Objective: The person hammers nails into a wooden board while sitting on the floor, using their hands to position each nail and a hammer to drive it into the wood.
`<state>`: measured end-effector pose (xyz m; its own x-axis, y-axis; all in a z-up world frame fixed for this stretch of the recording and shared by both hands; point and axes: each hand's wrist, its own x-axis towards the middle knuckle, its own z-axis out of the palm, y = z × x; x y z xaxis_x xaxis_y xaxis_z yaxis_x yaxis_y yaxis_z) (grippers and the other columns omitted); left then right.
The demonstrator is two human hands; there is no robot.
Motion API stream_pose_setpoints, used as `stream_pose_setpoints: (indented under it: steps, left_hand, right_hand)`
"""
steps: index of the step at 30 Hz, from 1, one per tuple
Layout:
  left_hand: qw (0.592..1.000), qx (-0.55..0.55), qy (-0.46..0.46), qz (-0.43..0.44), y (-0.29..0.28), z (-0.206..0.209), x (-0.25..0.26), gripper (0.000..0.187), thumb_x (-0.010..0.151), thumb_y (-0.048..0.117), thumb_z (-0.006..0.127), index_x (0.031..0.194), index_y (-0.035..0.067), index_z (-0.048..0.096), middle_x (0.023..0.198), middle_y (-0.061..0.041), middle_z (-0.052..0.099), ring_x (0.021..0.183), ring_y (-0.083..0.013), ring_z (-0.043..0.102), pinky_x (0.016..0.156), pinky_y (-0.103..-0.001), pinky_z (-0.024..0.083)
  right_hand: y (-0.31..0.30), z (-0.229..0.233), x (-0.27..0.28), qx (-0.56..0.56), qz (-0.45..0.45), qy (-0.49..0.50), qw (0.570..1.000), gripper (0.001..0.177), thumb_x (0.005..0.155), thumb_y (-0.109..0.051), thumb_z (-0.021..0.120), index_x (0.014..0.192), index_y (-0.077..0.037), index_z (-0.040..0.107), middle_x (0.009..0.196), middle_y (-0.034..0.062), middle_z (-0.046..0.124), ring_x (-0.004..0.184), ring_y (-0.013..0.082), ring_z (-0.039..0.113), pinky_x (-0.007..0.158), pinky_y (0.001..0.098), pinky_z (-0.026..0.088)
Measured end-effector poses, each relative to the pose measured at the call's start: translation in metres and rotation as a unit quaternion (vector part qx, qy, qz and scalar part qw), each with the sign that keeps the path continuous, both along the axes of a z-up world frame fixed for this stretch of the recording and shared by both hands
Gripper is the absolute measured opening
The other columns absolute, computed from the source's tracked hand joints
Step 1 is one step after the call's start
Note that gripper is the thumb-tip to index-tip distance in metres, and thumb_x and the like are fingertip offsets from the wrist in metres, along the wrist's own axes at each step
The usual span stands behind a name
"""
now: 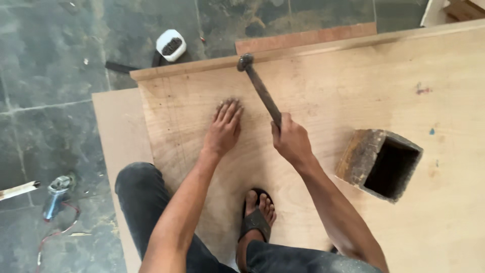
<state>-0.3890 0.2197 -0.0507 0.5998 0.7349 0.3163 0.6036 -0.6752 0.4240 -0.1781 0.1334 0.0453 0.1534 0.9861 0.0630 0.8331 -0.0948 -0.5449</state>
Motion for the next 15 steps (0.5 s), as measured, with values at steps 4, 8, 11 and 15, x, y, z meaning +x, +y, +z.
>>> stream_pose_setpoints:
  steps: [4,8,11,15]
  left_hand:
    - [1.000,0.004,0.000,0.002,0.003,-0.005,0.005,0.042,0.099,0.012,0.059,0.141,0.006,0.060,0.154,-0.014,0.052,0.148,-0.0303,0.044,0.125,-0.048,0.032]
    - [1.000,-0.002,-0.001,-0.003,-0.002,-0.008,0.002,0.043,0.100,0.013,0.059,0.142,0.005,0.060,0.155,-0.014,0.051,0.148,-0.0305,0.043,0.125,-0.048,0.031]
    - [1.000,0.003,-0.009,-0.003,-0.001,-0.006,0.002,0.045,0.098,0.014,0.060,0.142,0.005,0.060,0.154,-0.014,0.051,0.148,-0.0307,0.043,0.125,-0.048,0.031]
    - [1.000,-0.018,0.005,-0.003,-0.007,-0.007,0.003,0.045,0.097,0.013,0.060,0.141,0.005,0.060,0.154,-0.015,0.051,0.147,-0.0315,0.043,0.125,-0.048,0.031]
  right_hand:
    - [-0.014,0.028,-0.007,0.086,-0.063,0.074,0.992,0.027,0.102,-0.018,0.062,0.112,0.004,0.051,0.066,0.0203,0.065,0.055,0.0393,0.067,0.050,0.0483,0.051]
    - [-0.005,0.003,-0.005,0.077,-0.070,0.066,0.992,0.023,0.105,-0.016,0.062,0.110,0.003,0.050,0.067,0.0202,0.064,0.058,0.0402,0.066,0.053,0.0480,0.051]
    - [0.006,-0.004,0.002,0.008,-0.033,0.006,0.999,0.023,0.102,-0.015,0.066,0.108,0.003,0.053,0.069,0.0210,0.065,0.059,0.0421,0.065,0.052,0.0494,0.050]
    - [-0.008,0.025,-0.001,0.067,-0.039,0.028,0.997,0.027,0.099,-0.011,0.067,0.114,0.007,0.053,0.070,0.0229,0.064,0.060,0.0432,0.066,0.050,0.0489,0.050]
